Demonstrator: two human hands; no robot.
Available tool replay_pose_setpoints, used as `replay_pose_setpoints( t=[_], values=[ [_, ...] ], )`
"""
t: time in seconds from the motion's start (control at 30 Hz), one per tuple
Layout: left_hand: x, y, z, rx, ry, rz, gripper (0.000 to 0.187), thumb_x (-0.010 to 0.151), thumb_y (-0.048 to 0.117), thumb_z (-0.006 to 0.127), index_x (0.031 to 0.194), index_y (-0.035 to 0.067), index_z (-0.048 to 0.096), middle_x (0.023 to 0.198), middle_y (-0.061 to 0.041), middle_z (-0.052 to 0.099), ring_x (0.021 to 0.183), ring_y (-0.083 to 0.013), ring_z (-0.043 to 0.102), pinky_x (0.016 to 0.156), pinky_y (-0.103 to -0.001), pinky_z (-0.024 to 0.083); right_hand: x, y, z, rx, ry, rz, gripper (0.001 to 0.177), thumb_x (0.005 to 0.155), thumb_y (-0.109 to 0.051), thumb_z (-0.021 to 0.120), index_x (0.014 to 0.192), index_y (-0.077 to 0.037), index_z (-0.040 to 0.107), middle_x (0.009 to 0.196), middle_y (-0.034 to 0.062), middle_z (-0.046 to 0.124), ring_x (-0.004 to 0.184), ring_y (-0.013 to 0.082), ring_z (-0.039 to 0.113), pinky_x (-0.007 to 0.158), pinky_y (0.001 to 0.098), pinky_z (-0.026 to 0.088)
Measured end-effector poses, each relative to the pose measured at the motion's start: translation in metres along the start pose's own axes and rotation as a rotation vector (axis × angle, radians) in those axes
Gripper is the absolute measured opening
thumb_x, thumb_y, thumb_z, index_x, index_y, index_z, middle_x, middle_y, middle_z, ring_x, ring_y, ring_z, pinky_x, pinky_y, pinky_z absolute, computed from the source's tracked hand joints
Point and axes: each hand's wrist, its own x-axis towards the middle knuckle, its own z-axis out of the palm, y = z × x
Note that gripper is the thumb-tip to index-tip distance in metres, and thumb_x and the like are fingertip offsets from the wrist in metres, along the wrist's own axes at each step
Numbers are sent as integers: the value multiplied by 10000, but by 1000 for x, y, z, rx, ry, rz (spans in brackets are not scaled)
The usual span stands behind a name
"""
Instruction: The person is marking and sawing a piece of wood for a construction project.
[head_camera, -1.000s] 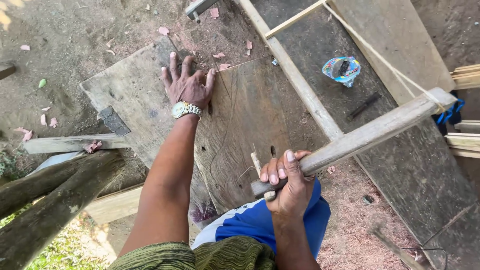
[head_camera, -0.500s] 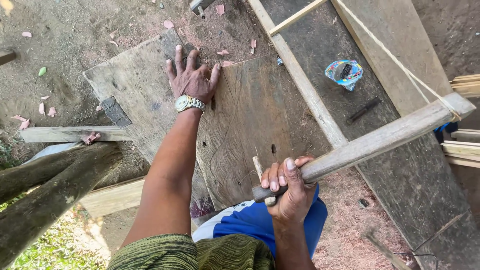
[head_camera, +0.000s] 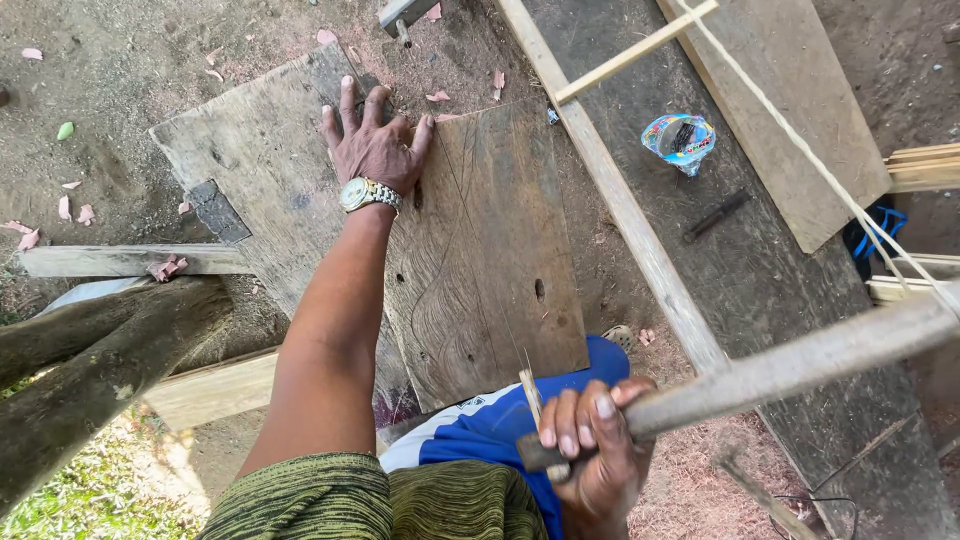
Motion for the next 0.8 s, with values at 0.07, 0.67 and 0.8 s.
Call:
replay_pose_setpoints(
  t=[0.07,0.67,0.8],
  values=[
    [2,-2,5,1,15,9,469,1005,591,565,918,207,821,1496,-51,527,1523,-370,197,1189,-631,83,-10,-7,-8,7,-32,-13,132,1048,-28,616,1110,-94,519,706,16,420,568,137,442,556,349,462],
    [0,-2,3,-13,44,11,465,989,583,587,844,203,811,1493,-64,535,1515,-373,217,1191,-640,90,94,73,10,-51,24,5,145,1029,-27,618,1074,-146,549,684,-1,431,547,135,475,526,359,474],
    [-2,-1,4,-18,65,26,464,993,583,591,861,197,812,1487,-59,543,1517,-378,225,1188,-645,101,116,85,12,-44,93,41,152,1015,-43,643,1051,-168,564,678,1,444,535,140,484,515,365,479]
  ],
)
